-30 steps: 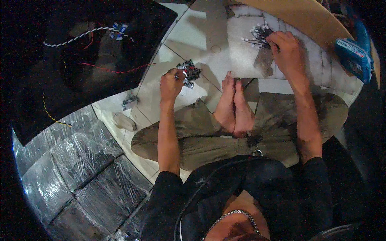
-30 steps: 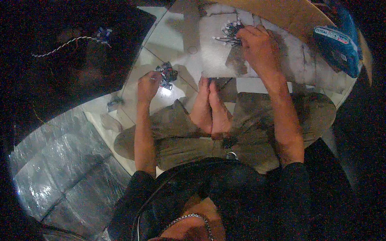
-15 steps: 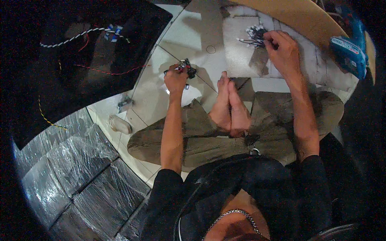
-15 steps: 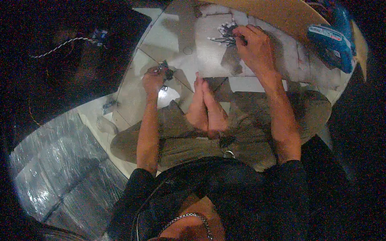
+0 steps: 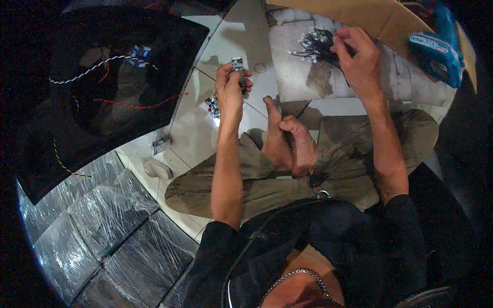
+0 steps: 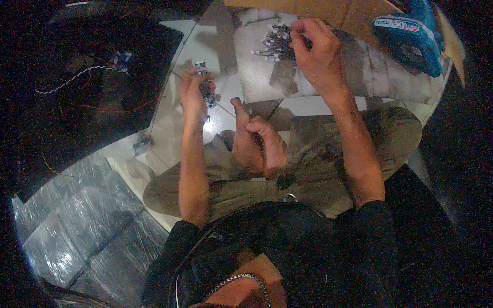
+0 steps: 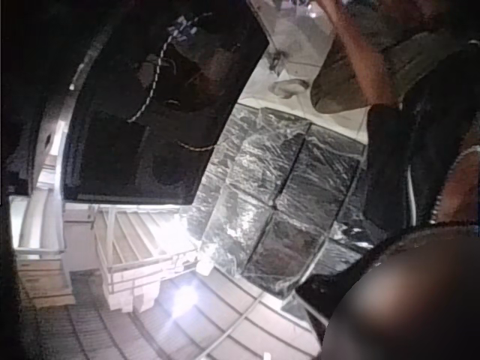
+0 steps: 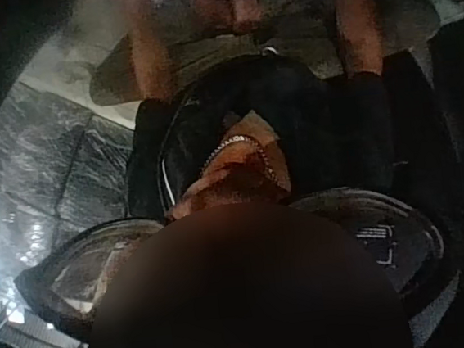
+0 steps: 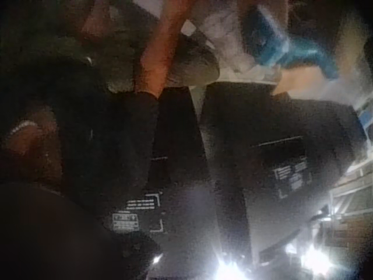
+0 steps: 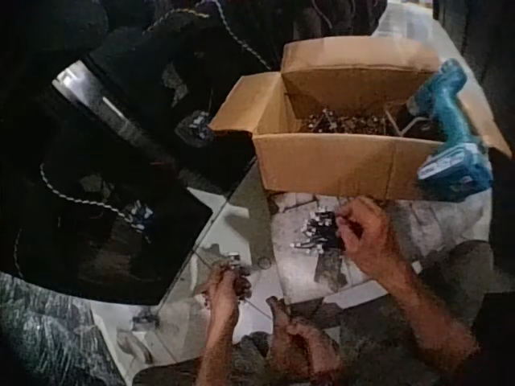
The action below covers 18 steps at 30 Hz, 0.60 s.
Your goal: The person sits on the floor and connects small white connectors to a circuit board, handling multiple wires and components. They then stand and open a cardboard box containing packaged items.
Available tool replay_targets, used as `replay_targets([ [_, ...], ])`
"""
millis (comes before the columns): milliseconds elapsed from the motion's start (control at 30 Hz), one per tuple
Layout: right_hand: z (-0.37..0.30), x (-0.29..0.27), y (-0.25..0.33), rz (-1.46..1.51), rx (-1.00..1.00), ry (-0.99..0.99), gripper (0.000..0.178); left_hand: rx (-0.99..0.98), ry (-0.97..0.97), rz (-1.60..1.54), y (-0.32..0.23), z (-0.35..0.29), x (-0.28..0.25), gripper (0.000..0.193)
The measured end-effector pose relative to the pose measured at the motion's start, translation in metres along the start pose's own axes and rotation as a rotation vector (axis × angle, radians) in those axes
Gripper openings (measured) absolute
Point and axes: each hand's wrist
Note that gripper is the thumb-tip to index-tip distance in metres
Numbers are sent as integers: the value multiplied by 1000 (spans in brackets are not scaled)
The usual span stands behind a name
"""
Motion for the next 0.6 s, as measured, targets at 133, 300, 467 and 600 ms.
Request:
replay_targets([
  [133, 3, -4, 3, 398, 264, 27, 16, 6, 170, -14, -22, -13, 33, 25],
  [300, 3, -6, -4, 518, 362, 25, 20, 88, 279, 72, -26, -21, 64, 24],
  [467, 2, -1, -9, 493, 298, 50, 17, 201, 204, 166, -30, -7, 95, 29],
  [600, 0, 2, -10, 501, 309, 85, 15, 171, 255, 265, -45, 5, 110, 31],
])
Point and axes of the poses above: each hand's wrist, its own z-axis towards the middle knuckle, its own x-axis out of the palm, y = z × x, and after that the axes turned 9 degrees about -x, right-handed
